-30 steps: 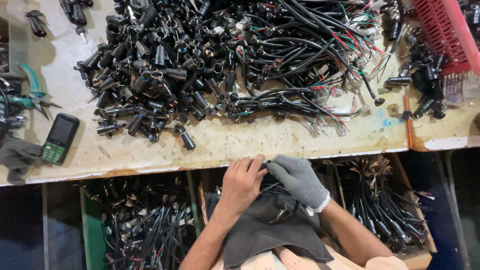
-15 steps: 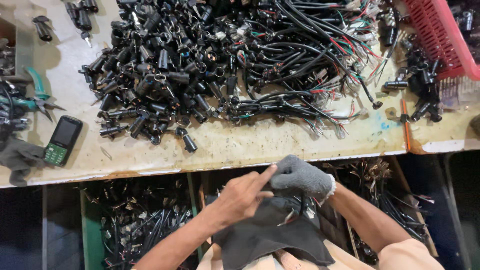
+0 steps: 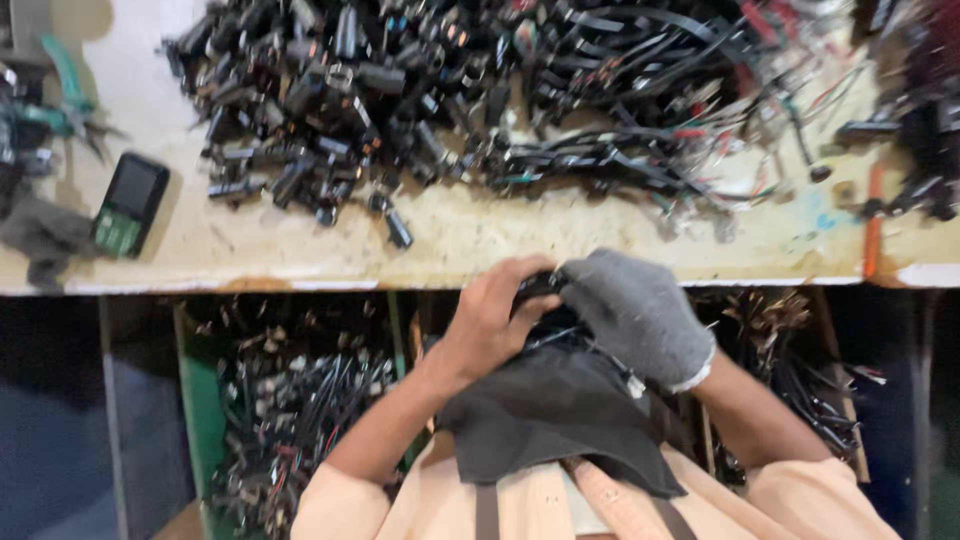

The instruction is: The person repeatedly picks up black cylindrical electrical components and wires from a cluttered table, aligns and joins them by hand, and places the assembled units into a green bin below. The person also briefly moves a mobile phone on the table.

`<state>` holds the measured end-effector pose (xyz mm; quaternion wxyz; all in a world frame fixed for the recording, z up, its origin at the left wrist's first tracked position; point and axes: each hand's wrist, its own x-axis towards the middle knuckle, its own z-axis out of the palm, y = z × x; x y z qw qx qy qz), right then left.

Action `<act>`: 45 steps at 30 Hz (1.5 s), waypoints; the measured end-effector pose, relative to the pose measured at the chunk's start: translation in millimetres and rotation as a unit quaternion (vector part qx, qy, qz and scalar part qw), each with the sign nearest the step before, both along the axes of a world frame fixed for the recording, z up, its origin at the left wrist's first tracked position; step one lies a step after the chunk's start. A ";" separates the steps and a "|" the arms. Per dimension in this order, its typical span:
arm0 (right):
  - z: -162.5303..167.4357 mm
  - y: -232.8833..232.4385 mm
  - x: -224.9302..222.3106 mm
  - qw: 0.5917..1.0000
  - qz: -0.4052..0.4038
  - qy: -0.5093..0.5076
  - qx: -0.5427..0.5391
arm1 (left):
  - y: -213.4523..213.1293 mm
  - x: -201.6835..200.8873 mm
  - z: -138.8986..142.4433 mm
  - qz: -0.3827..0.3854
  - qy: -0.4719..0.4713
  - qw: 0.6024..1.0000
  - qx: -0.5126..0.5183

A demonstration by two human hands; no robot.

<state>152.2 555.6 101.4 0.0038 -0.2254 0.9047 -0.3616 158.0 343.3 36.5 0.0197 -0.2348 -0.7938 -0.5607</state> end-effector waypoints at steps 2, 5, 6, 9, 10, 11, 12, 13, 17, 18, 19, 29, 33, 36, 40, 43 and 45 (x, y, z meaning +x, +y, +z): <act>4.3 -2.8 -4.0 0.999 0.005 0.038 -0.001 | -3.6 -5.5 7.4 -0.003 0.018 0.999 0.034; 9.0 -4.3 -7.4 0.997 0.021 0.071 0.016 | -7.7 -9.4 17.1 -0.018 0.014 1.000 0.018; 10.4 -4.4 -7.7 0.996 0.031 0.080 0.017 | -8.7 -10.0 18.6 -0.022 0.019 1.000 0.013; 14.0 -2.6 -8.3 0.993 0.065 0.077 0.066 | -10.6 -10.1 16.8 -0.034 0.042 0.999 0.000; 14.7 -1.4 -9.1 0.991 0.076 0.071 0.089 | -11.3 -9.3 14.9 -0.039 0.056 0.998 -0.004; 14.8 0.4 -10.5 0.992 0.089 0.053 0.068 | -11.1 -8.2 12.3 -0.045 0.069 0.997 -0.008; 14.5 2.8 -12.4 0.993 0.102 0.036 0.047 | -10.8 -6.8 10.0 -0.049 0.081 0.995 -0.019; 13.4 5.7 -14.8 0.993 0.114 0.019 0.026 | -10.2 -5.3 7.9 -0.052 0.093 0.994 -0.029; 1.4 18.6 -25.8 0.975 0.150 -0.155 -0.050 | -7.6 -1.7 5.3 -0.098 0.135 0.985 -0.048; -2.9 21.6 -26.9 0.963 0.147 -0.211 -0.076 | -6.9 -1.4 5.6 -0.111 0.121 0.985 -0.045; -7.3 24.3 -27.5 0.947 0.143 -0.267 -0.103 | -6.4 -1.6 5.8 -0.123 0.108 0.986 -0.041; -24.7 22.1 -3.2 0.964 0.101 -0.241 0.046 | -4.6 29.2 -37.5 -0.139 0.077 0.970 -0.187; -9.6 33.6 -21.9 0.991 -0.099 0.063 0.060 | -11.8 34.7 -48.0 -0.139 0.034 0.942 -0.305; -6.1 35.8 -63.3 0.962 -0.151 0.158 0.163 | -25.8 13.5 -37.6 -0.018 0.066 0.957 -0.280; -9.6 24.7 -105.1 0.947 -0.108 0.212 0.218 | -57.6 -35.4 -21.8 0.281 0.120 0.855 -0.420; -7.9 20.7 -92.8 0.932 -0.116 0.317 0.134 | -72.7 -48.9 -23.6 0.293 0.061 0.846 -0.442; -9.2 16.6 -71.1 0.928 -0.102 0.338 0.123 | -73.7 -49.4 -30.5 0.292 0.062 0.860 -0.414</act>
